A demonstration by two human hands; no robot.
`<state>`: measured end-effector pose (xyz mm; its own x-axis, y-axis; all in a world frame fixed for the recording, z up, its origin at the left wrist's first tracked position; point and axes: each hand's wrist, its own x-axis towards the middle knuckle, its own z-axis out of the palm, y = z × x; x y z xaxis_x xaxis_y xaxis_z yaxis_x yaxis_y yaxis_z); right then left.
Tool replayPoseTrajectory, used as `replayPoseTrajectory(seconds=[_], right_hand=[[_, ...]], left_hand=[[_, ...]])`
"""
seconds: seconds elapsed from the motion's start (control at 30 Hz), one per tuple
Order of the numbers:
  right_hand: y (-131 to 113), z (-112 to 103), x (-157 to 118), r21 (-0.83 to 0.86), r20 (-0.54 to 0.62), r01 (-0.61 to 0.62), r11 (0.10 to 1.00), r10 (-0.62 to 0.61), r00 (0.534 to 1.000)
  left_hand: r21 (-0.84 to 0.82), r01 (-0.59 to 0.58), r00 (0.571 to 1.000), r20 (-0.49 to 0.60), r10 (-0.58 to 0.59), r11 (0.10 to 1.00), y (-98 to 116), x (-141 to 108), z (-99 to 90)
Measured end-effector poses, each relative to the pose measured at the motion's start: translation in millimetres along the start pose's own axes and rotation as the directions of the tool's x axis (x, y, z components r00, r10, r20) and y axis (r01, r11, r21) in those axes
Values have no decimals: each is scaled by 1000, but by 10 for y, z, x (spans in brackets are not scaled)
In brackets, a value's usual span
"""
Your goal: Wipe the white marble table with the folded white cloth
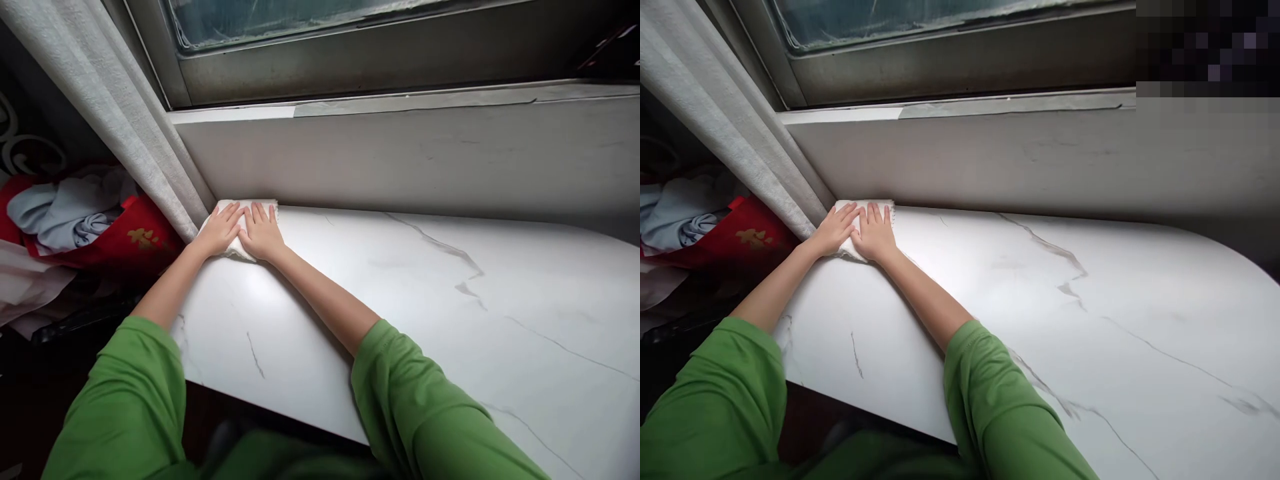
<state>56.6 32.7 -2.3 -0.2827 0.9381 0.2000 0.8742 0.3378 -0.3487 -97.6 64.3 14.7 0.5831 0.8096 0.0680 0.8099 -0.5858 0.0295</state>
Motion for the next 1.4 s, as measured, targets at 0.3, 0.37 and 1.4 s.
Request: replayPoseTrajectory(seconds=[0.3,0.37,1.4], right_hand=[[-595,-166,-1389,157,105,152,976,-169,980],[-665,-270,-1726,250,179,193,949,-241,954],[722,-591,-1545,-39,-35,-15,999,13,999]], left_hand=[[-36,-72,997,-19,72,997,663,-1478,-136],[-47,-108,994,-15,107,993,850,-1776,-184],[-6,141,989,-48,-141,990,1973,-369,66]])
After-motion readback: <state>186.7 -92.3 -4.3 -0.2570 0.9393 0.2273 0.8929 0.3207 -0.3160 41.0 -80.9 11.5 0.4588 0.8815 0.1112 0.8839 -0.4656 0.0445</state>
